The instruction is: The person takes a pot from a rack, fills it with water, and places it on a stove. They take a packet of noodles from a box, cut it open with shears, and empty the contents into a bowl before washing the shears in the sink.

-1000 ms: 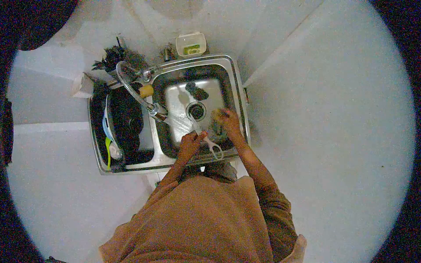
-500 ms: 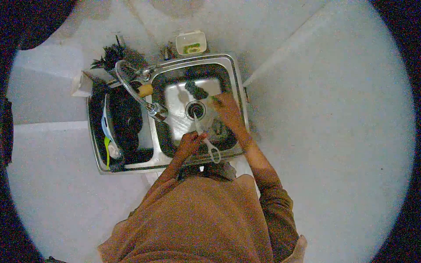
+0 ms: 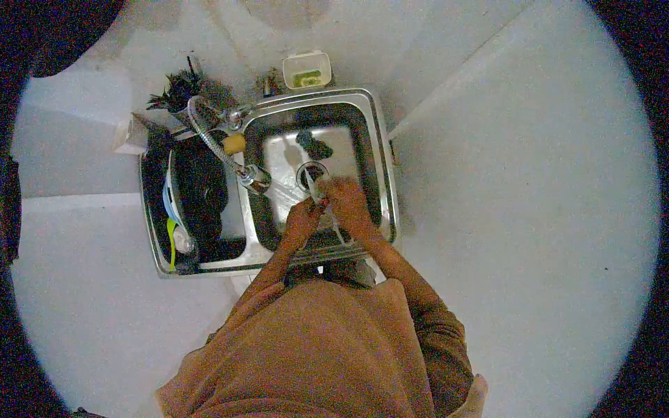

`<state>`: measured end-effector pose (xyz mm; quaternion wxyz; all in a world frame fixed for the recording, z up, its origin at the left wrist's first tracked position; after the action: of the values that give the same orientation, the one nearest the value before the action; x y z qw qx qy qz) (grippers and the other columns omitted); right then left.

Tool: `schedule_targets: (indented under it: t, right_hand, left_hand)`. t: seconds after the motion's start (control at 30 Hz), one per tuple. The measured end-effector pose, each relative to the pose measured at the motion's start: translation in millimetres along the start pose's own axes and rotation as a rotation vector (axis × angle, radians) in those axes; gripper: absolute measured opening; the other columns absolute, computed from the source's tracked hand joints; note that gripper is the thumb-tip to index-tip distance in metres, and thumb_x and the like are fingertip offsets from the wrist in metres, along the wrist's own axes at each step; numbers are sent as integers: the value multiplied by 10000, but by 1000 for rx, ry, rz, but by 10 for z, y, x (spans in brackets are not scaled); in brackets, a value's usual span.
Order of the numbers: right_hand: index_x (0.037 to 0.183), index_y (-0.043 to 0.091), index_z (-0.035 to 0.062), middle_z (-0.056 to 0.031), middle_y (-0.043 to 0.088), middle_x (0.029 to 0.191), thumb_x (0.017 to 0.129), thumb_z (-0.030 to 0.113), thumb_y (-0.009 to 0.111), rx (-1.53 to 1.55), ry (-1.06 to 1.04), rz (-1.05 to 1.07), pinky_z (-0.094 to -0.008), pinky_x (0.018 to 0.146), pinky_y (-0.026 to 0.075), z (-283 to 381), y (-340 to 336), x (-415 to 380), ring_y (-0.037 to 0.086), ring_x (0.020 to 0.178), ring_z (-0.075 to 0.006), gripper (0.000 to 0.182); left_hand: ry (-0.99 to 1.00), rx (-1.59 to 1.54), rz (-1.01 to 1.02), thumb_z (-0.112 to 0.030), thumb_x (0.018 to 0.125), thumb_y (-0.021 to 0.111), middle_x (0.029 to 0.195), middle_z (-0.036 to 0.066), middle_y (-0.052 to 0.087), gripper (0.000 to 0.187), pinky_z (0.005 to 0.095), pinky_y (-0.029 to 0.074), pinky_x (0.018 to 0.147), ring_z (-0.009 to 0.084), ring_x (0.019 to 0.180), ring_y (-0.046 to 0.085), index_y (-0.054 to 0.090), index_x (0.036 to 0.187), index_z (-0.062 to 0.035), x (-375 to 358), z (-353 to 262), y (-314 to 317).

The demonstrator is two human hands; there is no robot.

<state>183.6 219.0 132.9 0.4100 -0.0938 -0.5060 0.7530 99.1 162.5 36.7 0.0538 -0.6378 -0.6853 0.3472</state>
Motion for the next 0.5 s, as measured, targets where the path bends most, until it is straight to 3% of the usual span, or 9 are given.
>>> schedule_targets:
  t: [0.13, 0.2, 0.23, 0.3, 0.33, 0.4, 0.5]
  right_hand:
    - [1029, 605, 108, -105, 572, 986, 717, 40, 531, 78, -7, 46, -377, 846, 400, 69, 50, -241, 511, 954, -274, 327]
    - [996, 620, 104, -91, 569, 1001, 703, 15, 538, 1, -144, 9, -381, 835, 403, 67, 43, -250, 513, 944, -269, 317]
    - [996, 620, 104, -91, 569, 1001, 703, 15, 538, -1, -138, 9, -381, 835, 403, 33, 40, -209, 513, 944, -269, 317]
    - [965, 628, 95, -88, 573, 979, 688, 5, 546, 1, 91, -128, -393, 838, 397, -224, -108, -103, 512, 938, -272, 303]
    - [965, 628, 95, -88, 573, 979, 688, 5, 546, 1, 93, -134, -393, 838, 397, -213, -100, -132, 512, 938, -272, 303]
    - [959, 629, 94, -93, 578, 962, 710, -6, 536, 38, -111, -39, -383, 808, 412, 61, 38, -230, 519, 929, -268, 284]
    - [974, 622, 84, -108, 581, 955, 746, 17, 534, -141, -5, -113, -355, 773, 425, -162, -58, -171, 532, 893, -267, 254]
  left_hand:
    - [9, -35, -38, -375, 859, 493, 695, 204, 578, 386, 454, 426, 629, 389, 693, 572, 541, 830, 7, -72, -25, 19]
    - [2, -53, -26, -343, 857, 506, 708, 202, 582, 354, 450, 425, 635, 383, 704, 573, 543, 838, 8, -91, 67, 124]
    - [105, 5, -34, -339, 857, 506, 719, 203, 583, 342, 450, 425, 642, 379, 714, 574, 549, 852, 1, -86, 15, 160]
    - [209, 62, -45, -335, 858, 507, 729, 203, 585, 332, 450, 426, 648, 375, 724, 575, 554, 866, -7, -99, -116, 162]
    - [117, -43, -28, -340, 861, 500, 729, 200, 586, 335, 447, 428, 647, 375, 726, 576, 557, 874, -10, -99, -149, 83]
    - [23, -138, -5, -345, 864, 494, 729, 198, 587, 339, 444, 430, 647, 375, 727, 577, 560, 882, -13, -77, -81, 36]
    - [22, -49, -4, -371, 870, 477, 717, 193, 586, 369, 438, 430, 638, 370, 721, 579, 558, 871, -11, -74, -2, 111]
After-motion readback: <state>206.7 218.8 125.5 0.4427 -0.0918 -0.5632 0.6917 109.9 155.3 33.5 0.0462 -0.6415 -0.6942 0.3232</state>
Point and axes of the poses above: each hand's wrist, its own x-axis towards the middle knuckle, its own y-axis out of the palm, z = x × y, the point moved 10 cm from there along x, towards the middle knuckle
